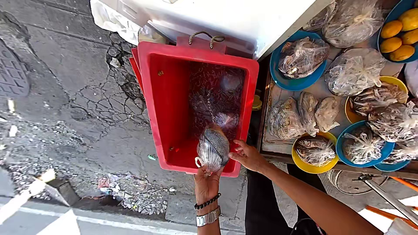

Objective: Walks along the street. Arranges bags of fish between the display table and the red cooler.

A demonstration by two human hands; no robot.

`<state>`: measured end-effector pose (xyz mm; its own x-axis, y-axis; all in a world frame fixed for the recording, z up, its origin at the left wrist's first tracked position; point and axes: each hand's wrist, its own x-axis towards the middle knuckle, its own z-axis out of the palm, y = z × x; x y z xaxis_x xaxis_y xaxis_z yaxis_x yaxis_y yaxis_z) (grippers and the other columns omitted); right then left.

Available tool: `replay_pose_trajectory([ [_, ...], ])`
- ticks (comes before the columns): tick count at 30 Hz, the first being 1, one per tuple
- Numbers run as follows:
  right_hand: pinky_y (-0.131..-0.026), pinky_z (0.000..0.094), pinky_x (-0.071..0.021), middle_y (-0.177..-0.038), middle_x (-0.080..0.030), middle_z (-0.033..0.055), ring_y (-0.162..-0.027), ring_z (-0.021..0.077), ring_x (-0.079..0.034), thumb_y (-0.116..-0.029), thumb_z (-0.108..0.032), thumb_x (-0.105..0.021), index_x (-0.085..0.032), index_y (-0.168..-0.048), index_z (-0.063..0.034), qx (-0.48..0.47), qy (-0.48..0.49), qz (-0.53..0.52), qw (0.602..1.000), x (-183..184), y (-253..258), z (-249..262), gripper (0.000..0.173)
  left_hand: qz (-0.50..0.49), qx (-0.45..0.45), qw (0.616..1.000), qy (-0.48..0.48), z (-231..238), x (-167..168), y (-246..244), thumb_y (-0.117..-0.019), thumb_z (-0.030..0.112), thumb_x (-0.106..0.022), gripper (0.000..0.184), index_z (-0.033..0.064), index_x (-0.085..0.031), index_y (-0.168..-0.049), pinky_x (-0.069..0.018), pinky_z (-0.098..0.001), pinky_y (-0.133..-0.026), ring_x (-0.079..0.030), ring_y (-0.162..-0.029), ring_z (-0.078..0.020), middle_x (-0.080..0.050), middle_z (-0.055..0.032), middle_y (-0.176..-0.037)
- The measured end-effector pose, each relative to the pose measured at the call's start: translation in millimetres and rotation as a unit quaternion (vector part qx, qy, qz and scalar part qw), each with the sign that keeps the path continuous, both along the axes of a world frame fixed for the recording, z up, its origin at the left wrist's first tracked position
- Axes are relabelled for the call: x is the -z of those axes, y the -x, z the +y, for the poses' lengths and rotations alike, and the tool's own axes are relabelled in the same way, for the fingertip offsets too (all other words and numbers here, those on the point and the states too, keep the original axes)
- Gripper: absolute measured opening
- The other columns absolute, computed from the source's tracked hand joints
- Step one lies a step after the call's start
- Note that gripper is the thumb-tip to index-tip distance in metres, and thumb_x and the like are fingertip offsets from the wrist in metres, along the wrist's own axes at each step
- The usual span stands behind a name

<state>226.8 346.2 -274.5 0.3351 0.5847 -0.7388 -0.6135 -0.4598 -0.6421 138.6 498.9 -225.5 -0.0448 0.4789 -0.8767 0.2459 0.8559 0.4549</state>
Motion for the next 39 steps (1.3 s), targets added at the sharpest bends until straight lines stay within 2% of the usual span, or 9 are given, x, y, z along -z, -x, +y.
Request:
replay_pose_trajectory([
  [3,-0.102,0.0429,-0.0519,-0.14,-0.058,0.0273,-0.118,0.0323,-0.066,-0.0959,-0.042,-0.071,-0.035,-0.155,0.0058,0.021,-0.003,0.021,1.0,4,3,7,0.084,0.013,0.021,1.0,-0.011,-10,-2,5,-0.1033,0.011,-0.037,0.019,0.0045,-0.049,-0.115,-0.0632,-0.0453,-0.072,-0.071,-0.086,-0.0272,-0.066,-0.0147,-0.101],
  [7,-0.106,0.0413,-0.0502,-0.137,-0.059,0.0266,-0.122,0.0303,-0.063,-0.0905,-0.04,-0.076,-0.042,-0.149,0.008,0.046,0.013,-0.004,0.999,9,20,5,0.083,0.013,0.048,0.999,-0.005,-24,-1,17,-0.1036,0.011,-0.037,0.019,0.0036,-0.052,-0.113,-0.0637,-0.0432,-0.07,-0.073,-0.082,-0.0259,-0.069,-0.0137,-0.097],
  [11,-0.105,0.0382,-0.0513,-0.134,-0.062,0.0246,-0.12,0.0267,-0.064,-0.0911,-0.034,-0.075,-0.049,-0.145,0.0069,0.066,0.035,-0.026,0.997,8,21,-14,0.073,0.008,0.064,0.998,0.007,-50,0,21,-0.1046,0.011,-0.037,0.02,0.0028,-0.054,-0.112,-0.0636,-0.0422,-0.073,-0.073,-0.085,-0.0249,-0.07,-0.013,-0.098],
  [16,-0.1,0.0384,-0.0545,-0.127,-0.068,0.0216,-0.114,0.0237,-0.069,-0.0959,-0.028,-0.069,-0.051,-0.145,0.0052,0.082,0.061,0.005,0.995,23,12,-38,0.061,0.012,0.1,0.995,-0.005,-84,3,14,-0.1081,0.014,-0.042,0.022,0.0009,-0.054,-0.12,-0.0595,-0.0403,-0.083,-0.067,-0.096,-0.0213,-0.063,-0.0108,-0.107],
  [21,-0.095,0.0368,-0.0571,-0.129,-0.066,0.0211,-0.111,0.022,-0.069,-0.0979,-0.024,-0.064,-0.048,-0.147,0.005,0.121,0.037,0.067,0.99,35,12,-52,0.059,0.001,0.166,0.983,-0.077,-104,7,15,-0.1063,0.012,-0.044,0.015,0.0005,-0.052,-0.113,-0.0575,-0.0372,-0.086,-0.063,-0.095,-0.0157,-0.058,-0.0069,-0.103],
  [27,-0.092,0.0352,-0.0601,-0.123,-0.069,0.0195,-0.103,0.0197,-0.072,-0.0967,-0.026,-0.07,-0.049,-0.143,0.0075,0.118,-0.006,0.084,0.989,19,11,-55,0.061,0.013,0.082,0.996,-0.036,-87,-9,9,-0.1088,0.017,-0.042,0.018,0.0054,-0.056,-0.11,-0.0609,-0.0402,-0.081,-0.068,-0.092,-0.0197,-0.064,-0.0073,-0.1],
  [31,-0.085,0.0321,-0.0607,-0.113,-0.071,0.0166,-0.092,0.0163,-0.073,-0.1028,-0.026,-0.061,-0.053,-0.14,0.0083,0.101,-0.027,0.078,0.991,5,-10,-66,0.051,0.002,0.027,1.0,0.009,-77,-28,11,-0.1107,0.021,-0.037,0.025,0.005,-0.052,-0.124,-0.0622,-0.0435,-0.082,-0.071,-0.099,-0.0254,-0.066,-0.0118,-0.116],
  [33,-0.082,0.0311,-0.0602,-0.108,-0.072,0.0161,-0.087,0.0155,-0.072,-0.105,-0.021,-0.058,-0.056,-0.135,0.0083,0.107,0.008,0.052,0.993,7,-25,-67,0.042,0.004,0.016,1.0,0.015,-76,-38,11,-0.1109,0.02,-0.036,0.025,0.005,-0.052,-0.122,-0.0624,-0.0444,-0.082,-0.071,-0.099,-0.027,-0.066,-0.0125,-0.116],
  [39,-0.081,0.0307,-0.059,-0.104,-0.071,0.0163,-0.085,0.0164,-0.07,-0.1021,-0.013,-0.061,-0.064,-0.129,0.0046,0.059,0.066,-0.027,0.996,20,-59,-58,0.033,0.016,0.022,1.0,0.008,-79,-52,15,-0.1093,0.019,-0.038,0.022,0.0081,-0.057,-0.112,-0.0633,-0.0445,-0.08,-0.072,-0.098,-0.0257,-0.069,-0.0098,-0.111],
])
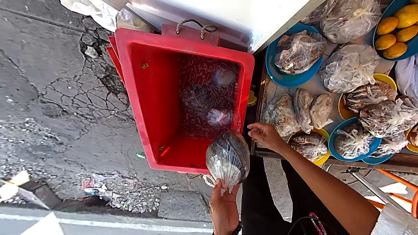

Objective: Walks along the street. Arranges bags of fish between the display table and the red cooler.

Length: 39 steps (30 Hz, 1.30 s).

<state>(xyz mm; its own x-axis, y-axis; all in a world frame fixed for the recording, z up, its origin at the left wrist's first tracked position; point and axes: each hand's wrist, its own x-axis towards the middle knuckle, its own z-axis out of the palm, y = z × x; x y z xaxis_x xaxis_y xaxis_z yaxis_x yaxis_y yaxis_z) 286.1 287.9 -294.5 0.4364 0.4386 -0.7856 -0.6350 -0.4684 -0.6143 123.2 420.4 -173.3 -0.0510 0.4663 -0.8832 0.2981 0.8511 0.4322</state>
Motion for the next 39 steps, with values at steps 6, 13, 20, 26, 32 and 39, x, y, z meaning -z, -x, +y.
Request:
replay_pose_trajectory([
  [6,-0.075,0.0325,-0.0609,-0.105,-0.071,0.0156,-0.082,0.0172,-0.072,-0.1055,-0.031,-0.06,-0.063,-0.127,0.0042,0.006,-0.005,0.168,0.986,-21,10,1,0.041,-0.008,-0.007,1.0,0.003,-9,0,-3,-0.1098,0.02,-0.036,0.024,0.0086,-0.055,-0.117,-0.0633,-0.0429,-0.08,-0.072,-0.099,-0.0242,-0.069,-0.0086,-0.113],
  [13,-0.103,0.0368,-0.0511,-0.13,-0.065,0.0193,-0.118,0.0216,-0.064,-0.0816,-0.047,-0.083,-0.051,-0.143,0.0032,-0.059,-0.009,0.038,0.998,-37,32,13,0.085,-0.064,-0.046,0.997,0.024,-29,9,-4,-0.1097,0.02,-0.036,0.026,0.0065,-0.052,-0.124,-0.0609,-0.0426,-0.09,-0.07,-0.107,-0.0252,-0.066,-0.0102,-0.119],
  [20,-0.101,0.0361,-0.0526,-0.126,-0.067,0.0184,-0.115,0.0199,-0.065,-0.082,-0.022,-0.081,-0.057,-0.138,0.0022,-0.062,-0.038,0.038,0.997,-16,15,15,0.066,-0.044,0.04,0.998,0.005,-49,21,-7,-0.11,0.02,-0.039,0.025,0.0051,-0.056,-0.122,-0.059,-0.0374,-0.087,-0.066,-0.103,-0.0166,-0.064,-0.0063,-0.114],
  [26,-0.096,0.032,-0.0549,-0.121,-0.069,0.0153,-0.109,0.0152,-0.067,-0.0832,-0.012,-0.074,-0.061,-0.132,0.0036,-0.016,-0.066,0.106,0.992,-1,8,12,0.053,-0.103,0.06,0.993,-0.011,-63,29,-10,-0.1086,0.017,-0.035,0.028,0.0091,-0.061,-0.102,-0.0592,-0.0279,-0.074,-0.068,-0.082,-0.0102,-0.069,-0.0008,-0.091],
  [32,-0.084,0.0278,-0.0589,-0.108,-0.072,0.0082,-0.096,0.0109,-0.069,-0.088,-0.012,-0.065,-0.063,-0.126,0.0037,0.063,-0.091,0.17,0.979,1,15,5,0.041,-0.2,0.099,0.974,-0.048,-71,32,-2,-0.1023,0.017,-0.056,0.015,0.008,-0.061,-0.113,-0.062,-0.0318,-0.076,-0.072,-0.083,-0.0147,-0.073,-0.0041,-0.092],
  [39,-0.079,0.0253,-0.0582,-0.101,-0.073,0.0031,-0.09,0.0069,-0.069,-0.0903,-0.012,-0.056,-0.067,-0.115,-0.0013,0.1,-0.105,0.2,0.969,9,18,13,0.029,-0.237,0.203,0.938,-0.148,-71,36,-2,-0.1044,0.026,-0.058,0.016,0.0135,-0.065,-0.113,-0.0609,-0.0288,-0.082,-0.071,-0.091,-0.0093,-0.073,0.0038,-0.101],
])
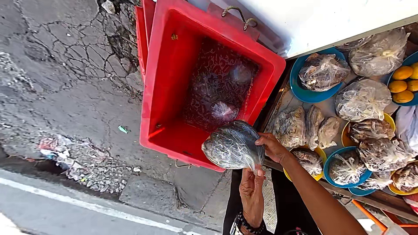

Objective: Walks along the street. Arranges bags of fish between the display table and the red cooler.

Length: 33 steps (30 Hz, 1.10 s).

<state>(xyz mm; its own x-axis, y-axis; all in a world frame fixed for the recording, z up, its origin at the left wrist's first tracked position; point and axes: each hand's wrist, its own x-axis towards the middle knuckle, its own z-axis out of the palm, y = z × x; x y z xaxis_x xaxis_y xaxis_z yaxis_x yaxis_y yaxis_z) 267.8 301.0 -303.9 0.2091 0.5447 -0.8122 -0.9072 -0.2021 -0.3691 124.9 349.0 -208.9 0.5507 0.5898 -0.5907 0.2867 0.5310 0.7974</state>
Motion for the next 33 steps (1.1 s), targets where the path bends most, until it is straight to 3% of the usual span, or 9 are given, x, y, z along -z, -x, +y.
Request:
replay_pose_trajectory([
  [7,-0.082,0.0292,-0.0605,-0.093,-0.075,0.0029,-0.088,0.0098,-0.072,-0.0858,-0.016,-0.061,-0.071,-0.101,-0.007,0.049,-0.049,0.034,0.997,12,-1,1,0.02,0.002,0.033,0.999,-0.038,-4,3,-3,-0.1027,0.02,-0.06,0.025,-0.0005,-0.064,-0.117,-0.062,-0.0298,-0.082,-0.071,-0.089,-0.0089,-0.07,-0.0013,-0.104],
  [16,-0.074,0.0277,-0.0621,-0.085,-0.076,0.0016,-0.079,0.008,-0.073,-0.0761,-0.019,-0.072,-0.072,-0.089,-0.0135,0.091,-0.042,0.07,0.993,3,-1,0,0.014,-0.022,0.061,0.998,-0.023,-12,2,-7,-0.1021,0.02,-0.062,0.035,-0.0081,-0.058,-0.122,-0.0615,-0.03,-0.084,-0.071,-0.089,-0.0088,-0.07,-0.0066,-0.105],
  [33,-0.075,0.0292,-0.0619,-0.085,-0.076,0.0036,-0.08,0.0098,-0.073,-0.0774,-0.023,-0.074,-0.074,-0.086,-0.0129,0.059,-0.06,0.093,0.992,16,7,8,0.013,-0.04,0.056,0.998,-0.01,-10,8,5,-0.1011,0.02,-0.065,0.037,-0.0007,-0.053,-0.13,-0.0615,-0.0306,-0.082,-0.072,-0.084,-0.0101,-0.071,-0.0006,-0.094],
])
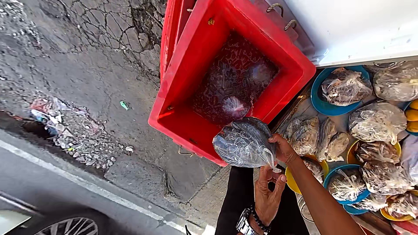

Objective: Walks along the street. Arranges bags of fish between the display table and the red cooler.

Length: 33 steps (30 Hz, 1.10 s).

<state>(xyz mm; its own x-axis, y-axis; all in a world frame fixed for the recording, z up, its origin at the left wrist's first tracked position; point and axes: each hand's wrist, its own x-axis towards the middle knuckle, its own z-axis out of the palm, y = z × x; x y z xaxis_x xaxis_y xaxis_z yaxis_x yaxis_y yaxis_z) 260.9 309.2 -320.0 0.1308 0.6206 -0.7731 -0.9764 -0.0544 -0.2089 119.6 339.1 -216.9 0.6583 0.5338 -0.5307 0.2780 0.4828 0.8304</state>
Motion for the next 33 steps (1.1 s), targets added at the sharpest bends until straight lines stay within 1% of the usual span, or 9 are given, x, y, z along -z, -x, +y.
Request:
replay_pose_trajectory([
  [5,-0.074,0.0282,-0.0619,-0.083,-0.076,0.0027,-0.078,0.0089,-0.073,-0.0766,-0.022,-0.074,-0.073,-0.086,-0.0139,0.007,-0.005,0.007,1.0,-6,1,4,0.012,0.0,0.02,1.0,-0.008,-1,-2,0,-0.1007,0.02,-0.064,0.041,-0.0034,-0.049,-0.131,-0.061,-0.0301,-0.082,-0.072,-0.084,-0.0106,-0.072,-0.0015,-0.091],
  [11,-0.072,0.0284,-0.0623,-0.083,-0.076,0.0036,-0.077,0.0096,-0.074,-0.0748,-0.022,-0.077,-0.073,-0.084,-0.0137,0.038,-0.016,0.032,0.999,-10,4,6,0.013,-0.01,0.023,1.0,-0.014,-1,-5,-1,-0.0998,0.02,-0.066,0.042,-0.0012,-0.048,-0.132,-0.0607,-0.0295,-0.083,-0.072,-0.084,-0.0106,-0.072,-0.0018,-0.091],
  [16,-0.072,0.0286,-0.0624,-0.082,-0.076,0.0028,-0.077,0.0088,-0.074,-0.0744,-0.024,-0.08,-0.074,-0.084,-0.0151,0.052,-0.039,0.049,0.997,-10,8,7,0.014,-0.02,0.027,0.999,-0.028,-2,-5,0,-0.1,0.021,-0.066,0.04,0.0054,-0.048,-0.132,-0.0604,-0.0287,-0.084,-0.072,-0.085,-0.0101,-0.073,-0.001,-0.091],
  [20,-0.072,0.0278,-0.0621,-0.082,-0.076,0.0022,-0.077,0.0081,-0.074,-0.0753,-0.024,-0.079,-0.074,-0.083,-0.016,0.054,-0.058,0.047,0.996,-11,9,8,0.012,-0.023,0.03,0.999,-0.032,-3,-7,0,-0.1001,0.023,-0.067,0.039,0.0136,-0.049,-0.133,-0.0604,-0.0283,-0.085,-0.072,-0.086,-0.0104,-0.073,0.0005,-0.092],
  [22,-0.073,0.028,-0.0621,-0.083,-0.076,0.0022,-0.078,0.0083,-0.074,-0.0761,-0.025,-0.079,-0.074,-0.084,-0.0159,0.056,-0.077,0.052,0.994,-11,10,8,0.013,-0.028,0.033,0.998,-0.037,-5,-7,0,-0.1004,0.024,-0.067,0.038,0.0168,-0.049,-0.134,-0.0604,-0.0282,-0.085,-0.073,-0.086,-0.0112,-0.073,0.0,-0.093],
  [27,-0.073,0.0279,-0.0628,-0.085,-0.077,0.0021,-0.079,0.0088,-0.075,-0.0776,-0.028,-0.081,-0.076,-0.088,-0.0163,0.075,-0.115,0.076,0.988,-15,11,7,0.017,-0.034,0.049,0.997,-0.058,-8,-9,-2,-0.1002,0.024,-0.067,0.038,0.0146,-0.048,-0.132,-0.0593,-0.0267,-0.086,-0.072,-0.089,-0.0097,-0.073,0.0001,-0.094],
  [30,-0.073,0.0274,-0.0629,-0.085,-0.077,0.0025,-0.079,0.0087,-0.075,-0.0775,-0.028,-0.081,-0.076,-0.089,-0.0152,0.096,-0.115,0.087,0.985,-17,13,5,0.018,-0.041,0.049,0.996,-0.059,-9,-10,-3,-0.1,0.022,-0.067,0.042,0.0151,-0.046,-0.136,-0.0588,-0.0267,-0.087,-0.072,-0.09,-0.0099,-0.073,-0.0006,-0.094],
  [33,-0.073,0.0272,-0.0627,-0.084,-0.076,0.0035,-0.079,0.009,-0.074,-0.0799,-0.027,-0.079,-0.077,-0.088,-0.014,0.122,-0.121,0.101,0.98,-20,15,3,0.015,-0.043,0.062,0.995,-0.066,-7,-11,-5,-0.1002,0.022,-0.066,0.041,0.0103,-0.045,-0.133,-0.0587,-0.0272,-0.088,-0.072,-0.09,-0.0099,-0.073,-0.0014,-0.093],
])
